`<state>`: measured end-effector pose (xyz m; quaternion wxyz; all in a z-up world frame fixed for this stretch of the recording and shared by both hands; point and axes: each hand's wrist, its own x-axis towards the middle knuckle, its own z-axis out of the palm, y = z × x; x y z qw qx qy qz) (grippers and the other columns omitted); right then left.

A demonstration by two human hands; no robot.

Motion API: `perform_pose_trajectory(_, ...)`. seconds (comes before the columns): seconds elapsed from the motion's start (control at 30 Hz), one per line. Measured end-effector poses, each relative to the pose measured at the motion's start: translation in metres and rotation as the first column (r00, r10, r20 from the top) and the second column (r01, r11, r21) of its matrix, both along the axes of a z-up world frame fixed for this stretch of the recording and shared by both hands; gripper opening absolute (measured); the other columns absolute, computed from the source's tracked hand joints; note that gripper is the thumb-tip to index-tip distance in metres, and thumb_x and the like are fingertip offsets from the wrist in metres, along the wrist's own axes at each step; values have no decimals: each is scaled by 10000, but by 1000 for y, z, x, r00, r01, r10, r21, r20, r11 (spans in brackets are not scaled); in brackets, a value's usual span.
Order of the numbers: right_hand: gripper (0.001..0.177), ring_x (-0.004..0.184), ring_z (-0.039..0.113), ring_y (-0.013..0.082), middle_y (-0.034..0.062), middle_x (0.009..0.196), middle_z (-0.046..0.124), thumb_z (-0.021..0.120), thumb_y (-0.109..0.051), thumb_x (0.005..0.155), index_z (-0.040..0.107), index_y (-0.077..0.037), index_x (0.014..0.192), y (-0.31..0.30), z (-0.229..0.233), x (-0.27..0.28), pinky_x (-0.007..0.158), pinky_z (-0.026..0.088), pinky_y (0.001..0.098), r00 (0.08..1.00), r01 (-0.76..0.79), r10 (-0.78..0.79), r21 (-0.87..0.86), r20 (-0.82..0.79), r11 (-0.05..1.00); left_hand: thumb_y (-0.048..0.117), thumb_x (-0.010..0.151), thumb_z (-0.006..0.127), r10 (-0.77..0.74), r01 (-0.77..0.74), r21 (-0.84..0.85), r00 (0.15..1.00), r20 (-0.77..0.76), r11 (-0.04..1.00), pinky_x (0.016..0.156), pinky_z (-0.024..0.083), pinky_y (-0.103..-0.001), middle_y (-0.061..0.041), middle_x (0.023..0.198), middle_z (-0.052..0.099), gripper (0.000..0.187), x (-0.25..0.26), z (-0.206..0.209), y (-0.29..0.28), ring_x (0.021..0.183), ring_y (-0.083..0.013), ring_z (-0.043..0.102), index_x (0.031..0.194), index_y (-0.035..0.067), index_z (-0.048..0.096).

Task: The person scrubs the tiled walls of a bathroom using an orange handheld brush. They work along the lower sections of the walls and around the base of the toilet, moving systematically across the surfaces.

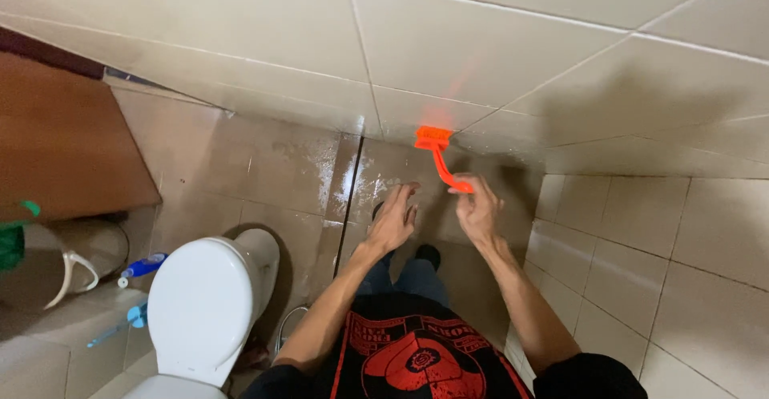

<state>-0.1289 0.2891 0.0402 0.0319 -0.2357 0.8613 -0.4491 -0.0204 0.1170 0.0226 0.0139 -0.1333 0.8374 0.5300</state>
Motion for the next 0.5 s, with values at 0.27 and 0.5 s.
perform_pose_trajectory(0.27,245,916,743,287,57,1045,742,539,26,906,645,-95,1090,-10,-121,-29,736,555,421,999,-39,39,80,10,996,30,920,598,-9,9,-20,1000,-11,1000,1001,492,-473,-214,1271,569,451,-11,-44,1,1187,-420,585,1356,65,491)
perform_pose_trajectory(0.5,236,811,704,325,70,1062,731,562,29,897,672,-114,1048,-3,-184,-35,637,513,442,998,-64,63,251,11,966,25,896,631,-2,-8,-148,998,-70,989,988,475,-509,-226,1258,570,454,-12,-109,1,1179,-461,551,1328,51,497)
